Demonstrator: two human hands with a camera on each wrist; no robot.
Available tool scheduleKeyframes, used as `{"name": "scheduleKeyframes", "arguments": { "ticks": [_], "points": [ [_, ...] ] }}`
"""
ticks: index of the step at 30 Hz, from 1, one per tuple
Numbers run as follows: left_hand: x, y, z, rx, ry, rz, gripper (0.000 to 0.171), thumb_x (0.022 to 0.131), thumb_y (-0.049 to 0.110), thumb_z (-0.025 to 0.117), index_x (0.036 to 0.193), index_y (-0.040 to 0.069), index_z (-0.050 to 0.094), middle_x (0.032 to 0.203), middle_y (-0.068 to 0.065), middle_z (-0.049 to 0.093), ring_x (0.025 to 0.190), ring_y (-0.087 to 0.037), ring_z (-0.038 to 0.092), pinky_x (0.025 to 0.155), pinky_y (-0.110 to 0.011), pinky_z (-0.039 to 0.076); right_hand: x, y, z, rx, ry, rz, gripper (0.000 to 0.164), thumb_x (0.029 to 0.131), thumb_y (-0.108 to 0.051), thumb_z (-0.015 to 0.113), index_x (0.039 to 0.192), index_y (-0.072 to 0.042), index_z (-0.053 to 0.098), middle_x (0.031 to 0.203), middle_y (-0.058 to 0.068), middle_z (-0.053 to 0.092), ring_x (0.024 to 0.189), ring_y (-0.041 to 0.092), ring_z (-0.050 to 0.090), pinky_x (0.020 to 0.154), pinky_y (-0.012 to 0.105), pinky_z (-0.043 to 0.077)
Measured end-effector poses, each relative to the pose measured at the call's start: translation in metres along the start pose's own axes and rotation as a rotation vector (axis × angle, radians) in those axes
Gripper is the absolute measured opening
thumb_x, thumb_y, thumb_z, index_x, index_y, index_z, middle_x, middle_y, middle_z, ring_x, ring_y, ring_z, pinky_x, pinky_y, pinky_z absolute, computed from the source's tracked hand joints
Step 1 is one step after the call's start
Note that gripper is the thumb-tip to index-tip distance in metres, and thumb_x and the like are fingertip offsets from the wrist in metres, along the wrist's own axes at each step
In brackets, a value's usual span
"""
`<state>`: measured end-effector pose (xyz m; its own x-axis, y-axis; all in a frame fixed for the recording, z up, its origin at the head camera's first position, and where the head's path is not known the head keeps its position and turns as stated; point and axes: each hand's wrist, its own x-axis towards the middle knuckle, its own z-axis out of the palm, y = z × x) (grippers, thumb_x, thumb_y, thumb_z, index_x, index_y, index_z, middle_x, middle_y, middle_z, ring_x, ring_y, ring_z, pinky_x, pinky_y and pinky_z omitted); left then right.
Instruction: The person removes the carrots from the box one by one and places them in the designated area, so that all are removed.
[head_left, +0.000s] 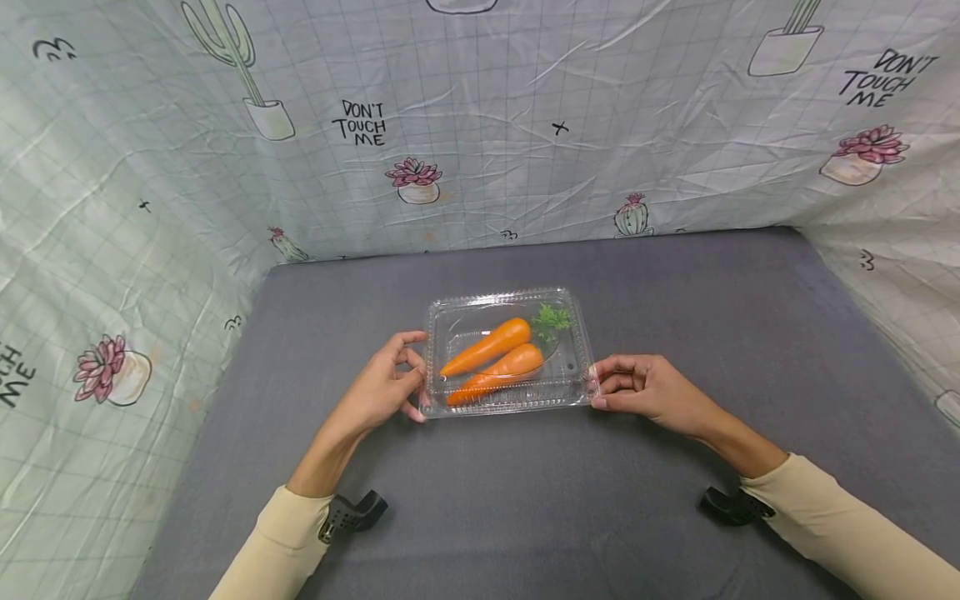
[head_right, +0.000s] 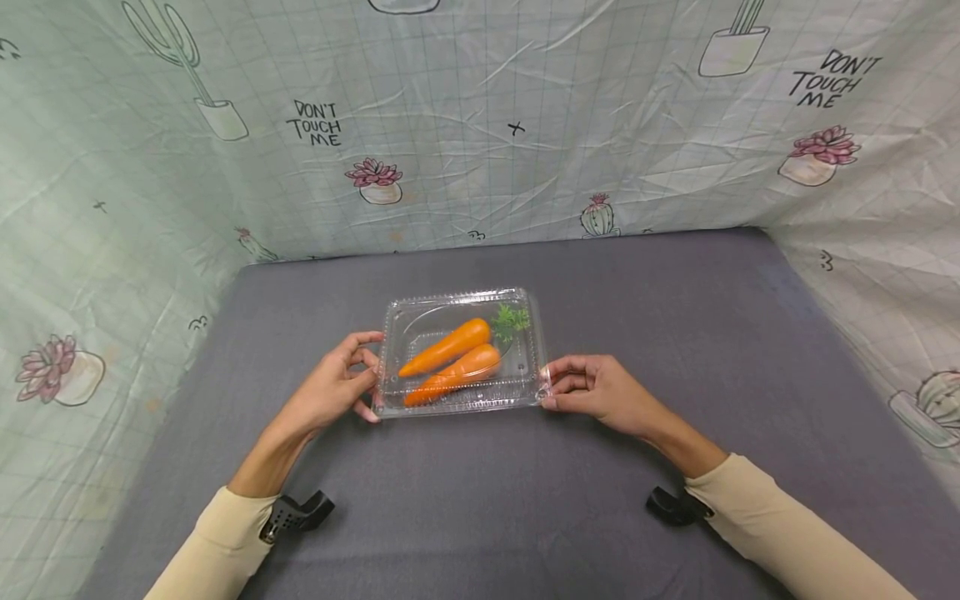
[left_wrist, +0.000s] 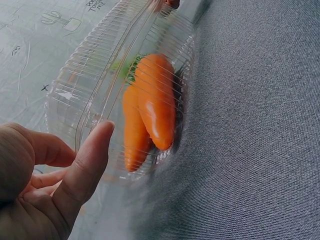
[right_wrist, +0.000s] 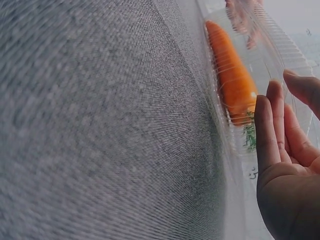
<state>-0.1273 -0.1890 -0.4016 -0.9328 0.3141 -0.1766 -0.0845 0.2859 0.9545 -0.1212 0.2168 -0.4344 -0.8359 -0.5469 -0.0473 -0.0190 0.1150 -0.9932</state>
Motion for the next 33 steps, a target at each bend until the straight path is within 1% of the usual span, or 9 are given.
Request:
{"name": "scheduleKeyframes", "arguments": {
  "ticks": [4, 17, 23, 28, 33],
  "points": [
    [-0.0002, -0.0005, -0.0001, -0.001, -0.003, -0.001, 0.052, 0.102, -0.003, 0.049, 0.151, 0.004, 0.033, 0.100, -0.020, 0.053, 0.067, -0.033, 0.066, 0.054, -0.056, 0.062, 0.0004, 0.0011, -0.0003, 0.001, -0.004, -0.010, 0.038, 0.090, -0.003, 0.076, 0.122, 0.007, 0.060, 0.097, 0.014, 0.074, 0.088, 0.015, 0.073, 0.072, 0.025, 0.063],
    [-0.0002, -0.0002, -0.0002, 0.001, -0.004, 0.001, 0.052, 0.102, -0.003, 0.049, 0.151, 0.004, 0.033, 0.101, -0.021, 0.053, 0.068, -0.032, 0.066, 0.054, -0.052, 0.063, 0.0007, 0.0039, -0.0003, -0.051, 0.011, -0.039, 0.032, 0.089, -0.004, 0.077, 0.117, 0.005, 0.063, 0.094, 0.014, 0.074, 0.084, 0.014, 0.072, 0.069, 0.024, 0.061],
    [-0.0001, 0.0003, 0.0000, -0.005, -0.004, -0.002, 0.052, 0.103, -0.003, 0.049, 0.152, 0.004, 0.032, 0.102, -0.021, 0.053, 0.068, -0.031, 0.065, 0.055, -0.055, 0.063, 0.0002, 0.0050, -0.0006, -0.075, 0.013, -0.065, 0.028, 0.090, -0.003, 0.076, 0.114, 0.004, 0.064, 0.094, 0.014, 0.073, 0.084, 0.014, 0.072, 0.068, 0.026, 0.061],
    [0.0004, 0.0002, 0.0000, -0.003, -0.003, -0.001, 0.053, 0.102, -0.003, 0.049, 0.152, 0.004, 0.032, 0.101, -0.020, 0.053, 0.067, -0.031, 0.065, 0.054, -0.055, 0.062, 0.0006, 0.0063, -0.0009, -0.083, 0.024, -0.077, 0.027, 0.089, -0.002, 0.077, 0.112, 0.004, 0.066, 0.095, 0.013, 0.072, 0.084, 0.014, 0.072, 0.067, 0.024, 0.061],
    [0.0009, 0.0001, -0.0003, -0.004, -0.004, 0.002, 0.053, 0.102, -0.003, 0.049, 0.152, 0.003, 0.032, 0.100, -0.020, 0.053, 0.066, -0.031, 0.065, 0.054, -0.056, 0.062, 0.0013, 0.0061, -0.0005, -0.078, 0.038, -0.075, 0.026, 0.088, -0.002, 0.078, 0.110, 0.004, 0.067, 0.098, 0.011, 0.070, 0.084, 0.013, 0.072, 0.067, 0.023, 0.060]
  ]
}}
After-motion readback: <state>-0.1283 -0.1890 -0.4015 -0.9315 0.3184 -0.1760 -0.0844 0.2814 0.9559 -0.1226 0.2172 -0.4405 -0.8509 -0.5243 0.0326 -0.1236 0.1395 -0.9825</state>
